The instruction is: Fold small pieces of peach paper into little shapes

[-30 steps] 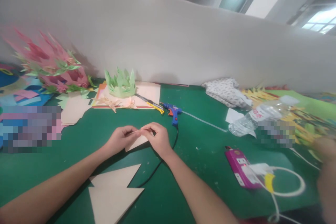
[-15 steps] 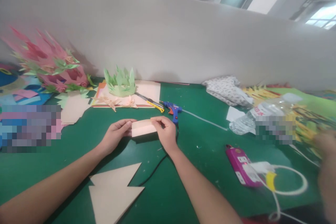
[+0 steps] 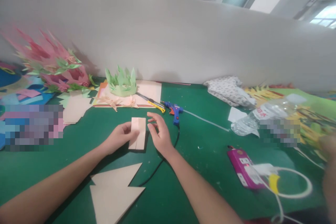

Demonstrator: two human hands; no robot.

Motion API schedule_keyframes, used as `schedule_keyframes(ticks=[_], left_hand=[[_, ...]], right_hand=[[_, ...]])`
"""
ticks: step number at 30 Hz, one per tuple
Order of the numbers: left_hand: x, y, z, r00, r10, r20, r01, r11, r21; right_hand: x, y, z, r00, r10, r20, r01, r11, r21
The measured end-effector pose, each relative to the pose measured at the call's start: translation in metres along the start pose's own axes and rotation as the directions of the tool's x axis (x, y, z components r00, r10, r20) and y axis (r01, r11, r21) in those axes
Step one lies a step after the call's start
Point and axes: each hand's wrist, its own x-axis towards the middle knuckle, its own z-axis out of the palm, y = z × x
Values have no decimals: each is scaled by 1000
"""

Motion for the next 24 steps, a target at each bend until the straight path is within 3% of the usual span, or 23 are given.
schedule_keyframes(ticks=[4,7,10,16,21,24], left_hand=[[2,0,-3,999,-24,-42,16,981,-192],[1,0,-4,1000,-14,-19,8,964,-267],[0,2,-4,1000,-20,14,23,950,-312],[-1,1,-3,999,-45,14,47,943,-328],[-1,-4,0,989,-57,-140,21,970,-244],[0,-5,0,988,-71,-140,40,976,-215]], right_hand=[[-1,-5,-2,985,-92,143,121,971,-205],[-3,-7,0,958,-130,255,188,958,-215],[-3,-6,1,958,-140,250,188,965,-183],[-3,-3,-1,957,-191,216,208,977,-54],[-3,-3,-3,915,-229,331,250,968,-20],[-3,-4,-3,906,-246,345,270,963,-22]])
